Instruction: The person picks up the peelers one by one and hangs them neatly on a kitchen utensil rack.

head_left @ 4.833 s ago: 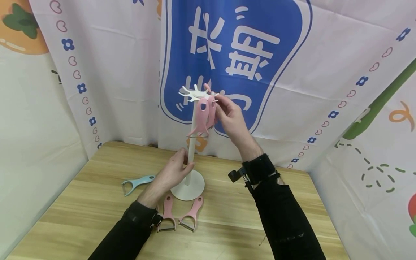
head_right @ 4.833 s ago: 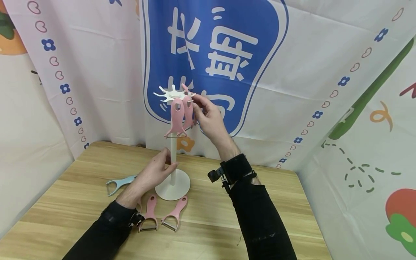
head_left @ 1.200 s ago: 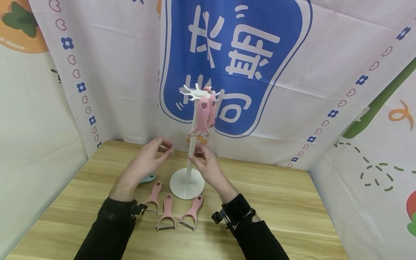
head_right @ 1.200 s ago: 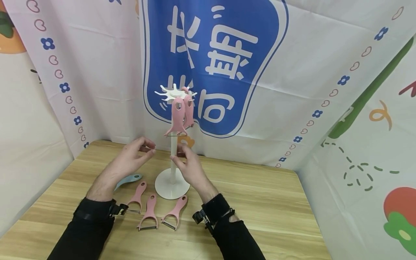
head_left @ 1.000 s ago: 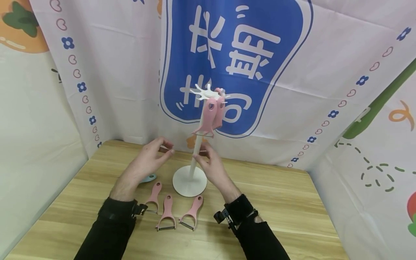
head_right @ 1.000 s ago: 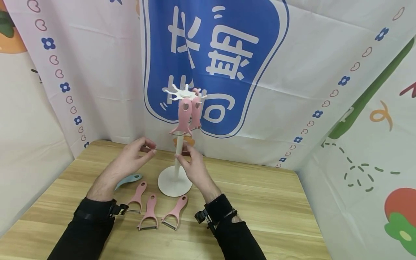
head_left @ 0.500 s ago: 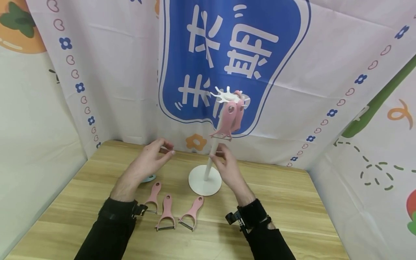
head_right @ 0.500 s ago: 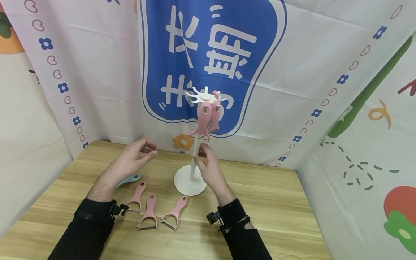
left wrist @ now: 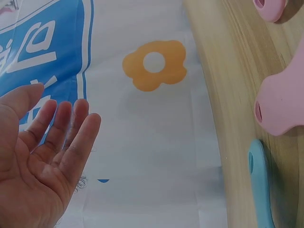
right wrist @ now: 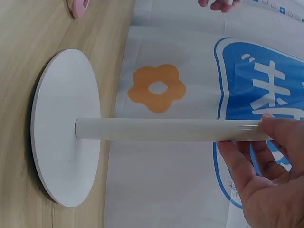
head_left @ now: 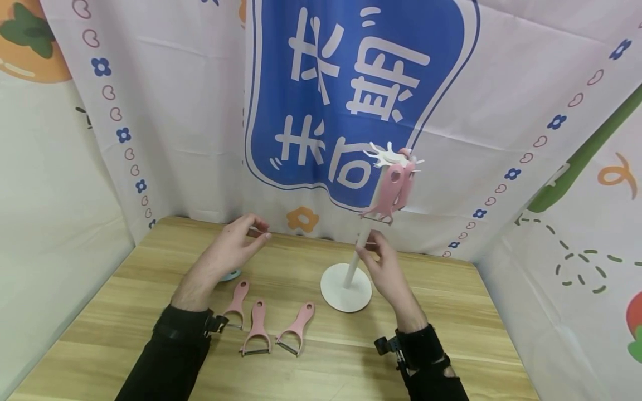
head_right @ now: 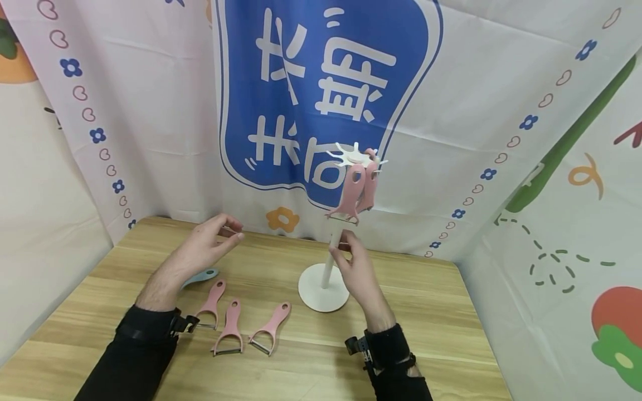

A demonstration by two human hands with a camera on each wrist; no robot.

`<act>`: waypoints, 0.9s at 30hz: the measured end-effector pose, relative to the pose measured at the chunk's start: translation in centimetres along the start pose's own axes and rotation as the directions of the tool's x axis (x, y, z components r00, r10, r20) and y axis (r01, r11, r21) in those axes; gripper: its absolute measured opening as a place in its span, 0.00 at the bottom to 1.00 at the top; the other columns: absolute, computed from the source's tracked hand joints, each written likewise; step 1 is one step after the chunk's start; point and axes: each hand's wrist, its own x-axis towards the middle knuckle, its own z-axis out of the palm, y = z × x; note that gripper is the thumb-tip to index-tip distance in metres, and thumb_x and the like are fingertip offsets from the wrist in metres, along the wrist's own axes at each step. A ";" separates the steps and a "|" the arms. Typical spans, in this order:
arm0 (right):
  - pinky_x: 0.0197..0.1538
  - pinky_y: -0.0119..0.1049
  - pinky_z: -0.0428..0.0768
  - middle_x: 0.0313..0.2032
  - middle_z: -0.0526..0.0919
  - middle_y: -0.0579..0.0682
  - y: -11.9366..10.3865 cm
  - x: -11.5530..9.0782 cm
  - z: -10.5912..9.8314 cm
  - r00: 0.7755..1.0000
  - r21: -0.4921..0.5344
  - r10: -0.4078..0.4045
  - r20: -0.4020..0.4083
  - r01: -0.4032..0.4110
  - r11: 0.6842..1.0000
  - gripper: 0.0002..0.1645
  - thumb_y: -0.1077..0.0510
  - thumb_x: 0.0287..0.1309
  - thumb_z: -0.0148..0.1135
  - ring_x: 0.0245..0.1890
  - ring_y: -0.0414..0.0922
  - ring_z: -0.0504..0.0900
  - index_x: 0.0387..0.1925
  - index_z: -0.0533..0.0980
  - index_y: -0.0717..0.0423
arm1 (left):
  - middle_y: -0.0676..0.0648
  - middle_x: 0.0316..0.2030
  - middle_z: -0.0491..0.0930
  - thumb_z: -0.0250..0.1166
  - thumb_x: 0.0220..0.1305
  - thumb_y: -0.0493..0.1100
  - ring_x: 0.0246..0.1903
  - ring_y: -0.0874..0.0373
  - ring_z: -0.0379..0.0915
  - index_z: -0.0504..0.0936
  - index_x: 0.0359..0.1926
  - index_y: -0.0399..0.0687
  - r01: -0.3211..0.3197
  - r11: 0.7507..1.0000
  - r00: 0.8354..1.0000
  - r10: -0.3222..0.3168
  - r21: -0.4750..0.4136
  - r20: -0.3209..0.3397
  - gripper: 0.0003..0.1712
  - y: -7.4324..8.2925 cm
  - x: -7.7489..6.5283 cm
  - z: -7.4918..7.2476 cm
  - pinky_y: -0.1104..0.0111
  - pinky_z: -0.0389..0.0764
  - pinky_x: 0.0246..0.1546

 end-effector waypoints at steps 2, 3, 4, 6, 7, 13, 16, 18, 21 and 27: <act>0.56 0.55 0.83 0.56 0.78 0.64 0.0 -0.4 -0.6 1.000 -0.001 0.009 -0.004 -0.009 1.000 0.20 0.60 0.74 0.60 0.59 0.61 0.78 0.64 0.72 0.57 | 0.49 0.55 0.79 0.61 0.76 0.52 0.56 0.48 0.79 0.76 0.58 0.53 0.000 1.000 1.000 0.000 0.005 0.001 0.16 0.0 0.0 0.1 0.51 0.83 0.52; 0.56 0.56 0.83 0.56 0.78 0.66 -0.1 -0.6 -0.9 1.000 -0.004 0.012 -0.007 -0.012 1.000 0.20 0.62 0.73 0.59 0.59 0.62 0.78 0.64 0.72 0.59 | 0.49 0.54 0.79 0.61 0.76 0.52 0.56 0.48 0.79 0.76 0.58 0.53 0.000 1.000 1.000 0.000 0.004 0.002 0.16 0.0 0.1 0.1 0.51 0.83 0.53; 0.56 0.56 0.83 0.56 0.77 0.67 -0.4 -0.8 -1.2 1.000 -0.006 0.014 -0.010 -0.014 1.000 0.20 0.63 0.73 0.59 0.59 0.63 0.78 0.64 0.72 0.60 | 0.49 0.55 0.78 0.61 0.76 0.52 0.56 0.48 0.79 0.76 0.58 0.53 0.000 1.000 1.000 0.000 0.005 0.004 0.16 0.1 0.1 0.1 0.51 0.83 0.53; 0.56 0.56 0.84 0.55 0.77 0.67 -1.2 -1.4 -1.7 1.000 -0.019 0.019 -0.016 -0.019 1.000 0.20 0.65 0.73 0.59 0.59 0.63 0.78 0.63 0.72 0.61 | 0.49 0.55 0.78 0.61 0.76 0.53 0.56 0.48 0.78 0.76 0.58 0.53 0.000 1.000 1.000 0.000 0.004 0.005 0.16 0.1 0.1 0.1 0.51 0.83 0.53; 0.56 0.56 0.83 0.55 0.77 0.67 -1.7 -1.6 -2.0 1.000 -0.020 0.021 -0.017 -0.021 1.000 0.19 0.65 0.73 0.59 0.59 0.64 0.78 0.62 0.72 0.61 | 0.49 0.54 0.78 0.61 0.76 0.53 0.56 0.49 0.78 0.76 0.57 0.53 0.000 1.000 1.000 0.000 0.002 0.005 0.16 0.2 0.1 0.1 0.51 0.83 0.53; 0.57 0.58 0.82 0.55 0.79 0.63 -3.2 -2.8 -2.9 0.999 -0.062 0.032 -0.032 -0.034 0.998 0.19 0.63 0.73 0.59 0.60 0.62 0.78 0.63 0.72 0.60 | 0.49 0.55 0.78 0.61 0.76 0.53 0.55 0.49 0.79 0.76 0.58 0.52 0.001 1.000 1.000 -0.001 0.005 0.009 0.17 0.2 0.1 0.2 0.52 0.83 0.53; 0.57 0.58 0.82 0.55 0.79 0.63 -3.1 -3.0 -3.2 0.999 -0.072 0.034 -0.041 -0.036 0.997 0.20 0.63 0.73 0.59 0.60 0.62 0.78 0.63 0.72 0.61 | 0.49 0.55 0.78 0.61 0.76 0.54 0.55 0.49 0.79 0.76 0.58 0.52 0.003 1.000 1.000 -0.003 0.010 0.011 0.17 0.2 0.1 0.2 0.52 0.83 0.53; 0.56 0.56 0.83 0.54 0.78 0.63 -3.1 -3.0 -3.3 0.999 -0.063 0.035 -0.041 -0.038 0.997 0.19 0.64 0.73 0.59 0.59 0.62 0.78 0.62 0.72 0.62 | 0.49 0.55 0.78 0.61 0.76 0.53 0.55 0.49 0.78 0.76 0.58 0.52 0.004 1.000 1.000 -0.004 0.009 0.012 0.17 0.2 0.1 0.2 0.52 0.83 0.54; 0.55 0.53 0.85 0.53 0.78 0.65 -2.9 -3.1 -3.6 0.999 -0.031 0.020 -0.038 -0.022 0.999 0.19 0.66 0.72 0.59 0.58 0.62 0.79 0.61 0.72 0.64 | 0.49 0.55 0.78 0.61 0.76 0.53 0.55 0.49 0.78 0.76 0.58 0.52 0.005 1.000 1.000 -0.005 0.008 0.013 0.17 0.2 0.1 0.3 0.51 0.82 0.54; 0.55 0.43 0.85 0.53 0.77 0.62 -1.4 -3.1 -3.8 0.999 0.010 0.022 -0.039 -0.022 1.000 0.18 0.64 0.72 0.60 0.58 0.58 0.79 0.60 0.72 0.62 | 0.49 0.55 0.78 0.61 0.76 0.52 0.55 0.49 0.78 0.76 0.58 0.51 0.001 0.999 1.000 -0.002 0.038 0.015 0.16 0.2 0.2 0.5 0.51 0.83 0.54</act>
